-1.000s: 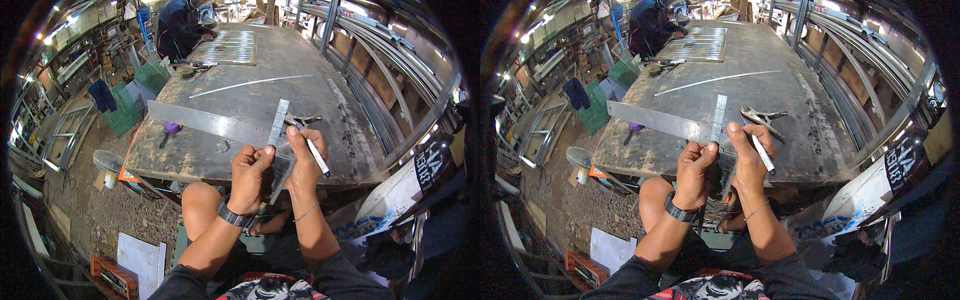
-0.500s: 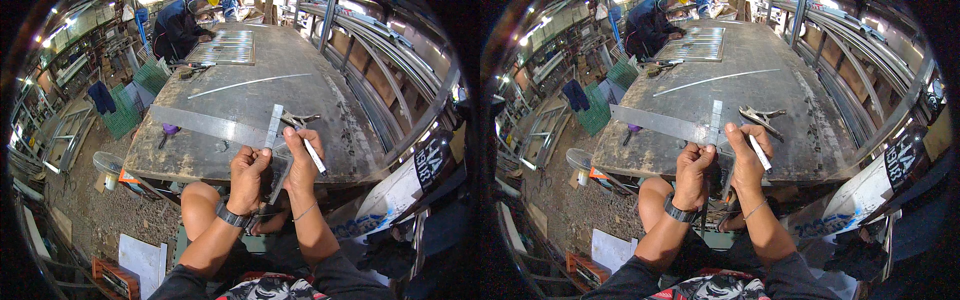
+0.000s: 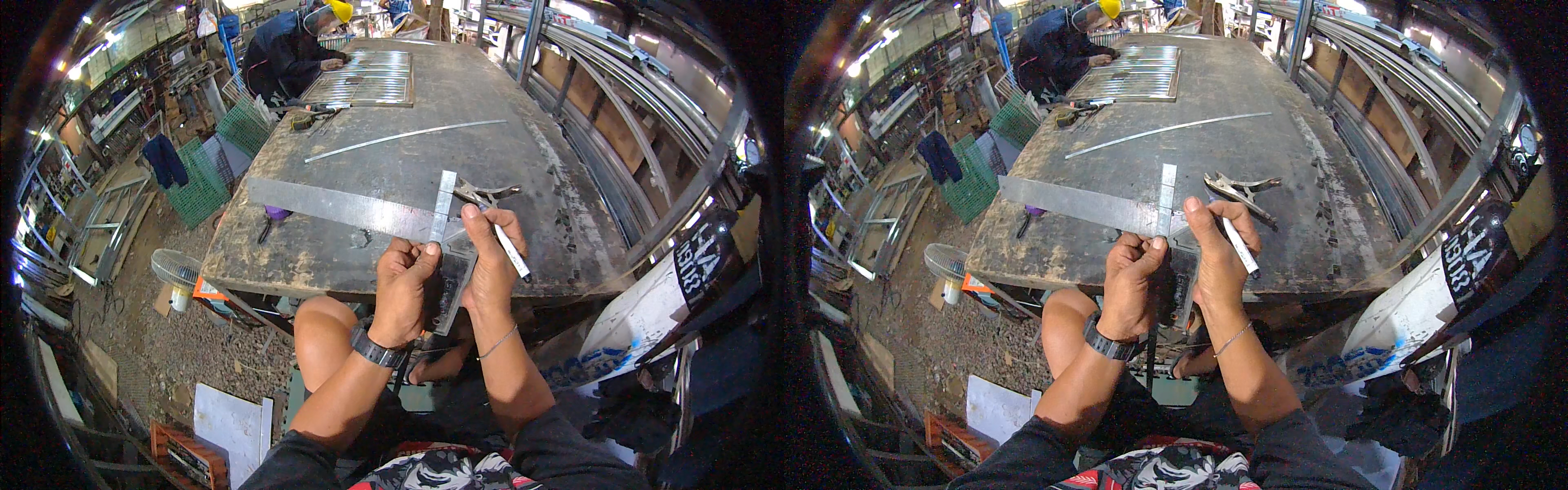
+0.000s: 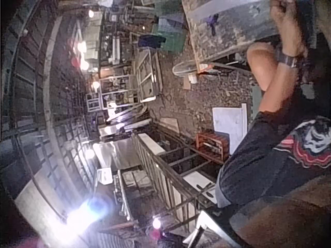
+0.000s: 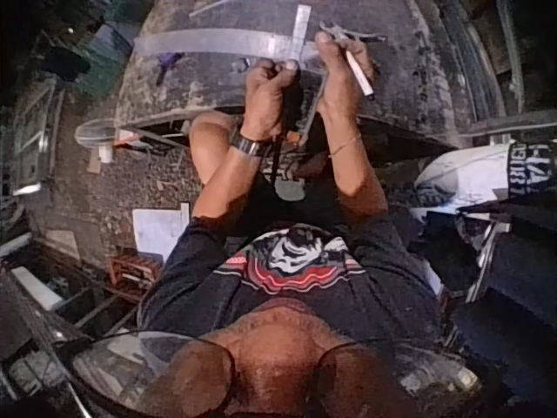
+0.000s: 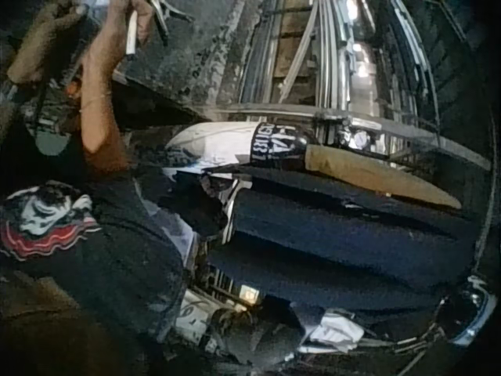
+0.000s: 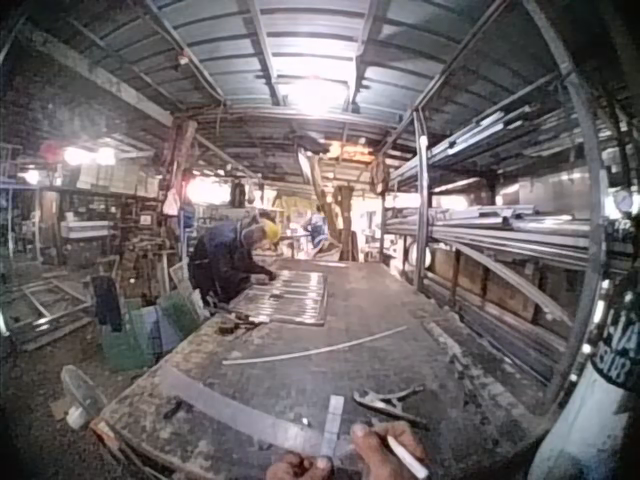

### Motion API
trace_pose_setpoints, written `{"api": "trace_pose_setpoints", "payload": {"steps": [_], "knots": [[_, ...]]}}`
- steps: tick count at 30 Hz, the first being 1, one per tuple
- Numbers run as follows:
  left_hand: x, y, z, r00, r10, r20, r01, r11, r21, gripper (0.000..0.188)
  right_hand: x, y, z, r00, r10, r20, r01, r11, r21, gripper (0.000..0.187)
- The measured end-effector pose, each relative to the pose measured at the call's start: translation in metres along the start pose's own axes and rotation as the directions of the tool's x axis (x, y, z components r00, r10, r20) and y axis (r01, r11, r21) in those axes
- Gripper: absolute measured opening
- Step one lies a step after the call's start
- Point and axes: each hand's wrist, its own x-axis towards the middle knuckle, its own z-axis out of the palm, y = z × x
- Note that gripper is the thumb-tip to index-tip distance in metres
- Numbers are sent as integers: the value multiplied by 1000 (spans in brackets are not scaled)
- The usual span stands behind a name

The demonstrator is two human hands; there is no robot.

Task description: The person uses a try square and a marker to draw perpendicular lines on a long metal bar. They repeatedly reposition the square along the bar and mark multiple points.

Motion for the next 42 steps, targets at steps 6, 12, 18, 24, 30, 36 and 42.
{"api": "trace_pose_setpoints", "payload": {"steps": [6, 12, 18, 24, 30, 36, 42], "knots": [[-3, 0, 1, 1000, -1, 10, 1, 1000, -20, 13, 0, 0, -1, 1000, 28, 4, -28, 999, 41, 23], [-5, 2, 5, 1000, 13, -7, -14, 999, -50, 11, -1, 1, 0, 1000, 23, 5, -23, 999, 39, 23], [-8, 7, 8, 998, 1, -56, -2, 1000, -11, 10, -2, 1, 0, 999, 28, 15, -28, 999, 39, 23], [-6, 2, 5, 999, 15, -45, -18, 998, -56, 10, -4, 3, -2, 999, 47, 13, -47, 998, 30, 22], [-3, -4, -5, 998, 16, -59, -17, 1000, -4, 10, 3, -1, -13, 976, 106, 190, -135, 980, 148, 21], [-4, -1, -5, 998, -2, -56, 3, 1000, 14, 10, 31, -19, -33, 918, 108, 381, -143, 988, 63, 38], [-9, -2, 3, 999, 19, -35, -16, 996, 84, 11, 42, -22, -31, 848, 399, 349, -435, 900, 29, 34]]}}
